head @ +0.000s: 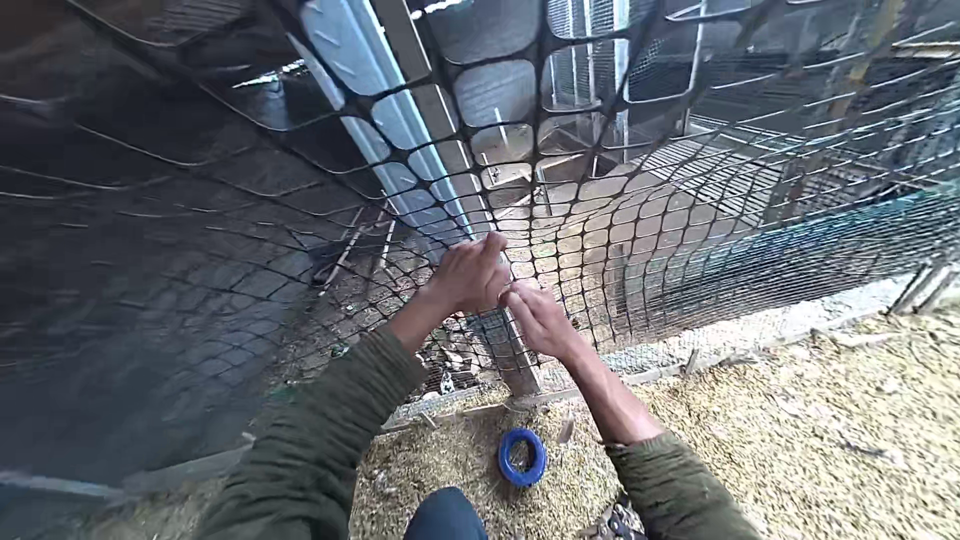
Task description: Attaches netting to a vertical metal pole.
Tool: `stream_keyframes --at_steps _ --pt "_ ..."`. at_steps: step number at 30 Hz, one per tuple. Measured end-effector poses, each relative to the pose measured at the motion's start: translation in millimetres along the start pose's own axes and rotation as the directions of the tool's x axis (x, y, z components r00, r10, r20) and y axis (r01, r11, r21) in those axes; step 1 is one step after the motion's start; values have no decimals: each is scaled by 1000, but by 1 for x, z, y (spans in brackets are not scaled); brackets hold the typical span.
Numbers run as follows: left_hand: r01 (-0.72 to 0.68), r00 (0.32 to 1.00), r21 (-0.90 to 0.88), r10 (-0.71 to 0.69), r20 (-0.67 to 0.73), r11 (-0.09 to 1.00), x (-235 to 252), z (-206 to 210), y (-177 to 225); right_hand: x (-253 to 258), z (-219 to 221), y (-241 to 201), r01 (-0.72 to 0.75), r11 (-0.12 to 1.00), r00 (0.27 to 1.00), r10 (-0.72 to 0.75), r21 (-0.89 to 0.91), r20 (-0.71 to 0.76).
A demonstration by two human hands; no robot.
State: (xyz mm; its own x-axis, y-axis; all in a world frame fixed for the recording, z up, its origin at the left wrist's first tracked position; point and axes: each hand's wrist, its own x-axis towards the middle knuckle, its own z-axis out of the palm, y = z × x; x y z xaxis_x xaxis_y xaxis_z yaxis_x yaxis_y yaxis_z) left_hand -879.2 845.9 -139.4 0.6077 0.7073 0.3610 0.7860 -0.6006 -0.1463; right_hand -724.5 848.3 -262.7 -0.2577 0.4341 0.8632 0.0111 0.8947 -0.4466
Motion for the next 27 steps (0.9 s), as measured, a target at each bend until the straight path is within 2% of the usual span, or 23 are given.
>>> stream_keyframes --at_steps 2,5,7,10,12,14,17,20,22,24,27 --pt "55 996 16 -56 67 998 0 -5 1 5 -8 -11 19 999 1000 -20 43 23" --pt "107 992 15 -108 58 994 -2 -3 -1 8 -10 -14 41 997 998 -44 62 46" --pt "161 982 -4 -159 102 987 0 -7 1 8 -8 -15 53 997 996 -57 63 67" --pt "186 967 -10 -181 177 983 3 -18 11 7 -10 -15 6 996 1000 -8 90 25" --pt "142 972 2 -140 189 990 2 -22 14 6 -13 -14 -28 994 999 31 107 -30" --pt "23 973 52 -34 230 998 -2 -22 11 5 -18 -15 -95 992 994 98 83 -41" --pt "-264 958 83 251 138 961 -12 -7 -2 4 -24 -15 -255 967 966 256 12 -36" --pt "-319 948 111 317 38 941 -35 10 -7 3 -28 -15 -457 888 889 458 -53 11" --pt "-273 960 100 278 -42 957 -58 22 -9 2 -31 -16 -583 800 802 595 -142 61" --pt "-166 979 36 169 -114 985 -82 30 -9 3 -35 -15 -650 719 716 688 -245 117" --pt "4 978 -64 -18 -210 998 -111 41 -11 7 -39 -11 -646 689 693 710 -329 128"
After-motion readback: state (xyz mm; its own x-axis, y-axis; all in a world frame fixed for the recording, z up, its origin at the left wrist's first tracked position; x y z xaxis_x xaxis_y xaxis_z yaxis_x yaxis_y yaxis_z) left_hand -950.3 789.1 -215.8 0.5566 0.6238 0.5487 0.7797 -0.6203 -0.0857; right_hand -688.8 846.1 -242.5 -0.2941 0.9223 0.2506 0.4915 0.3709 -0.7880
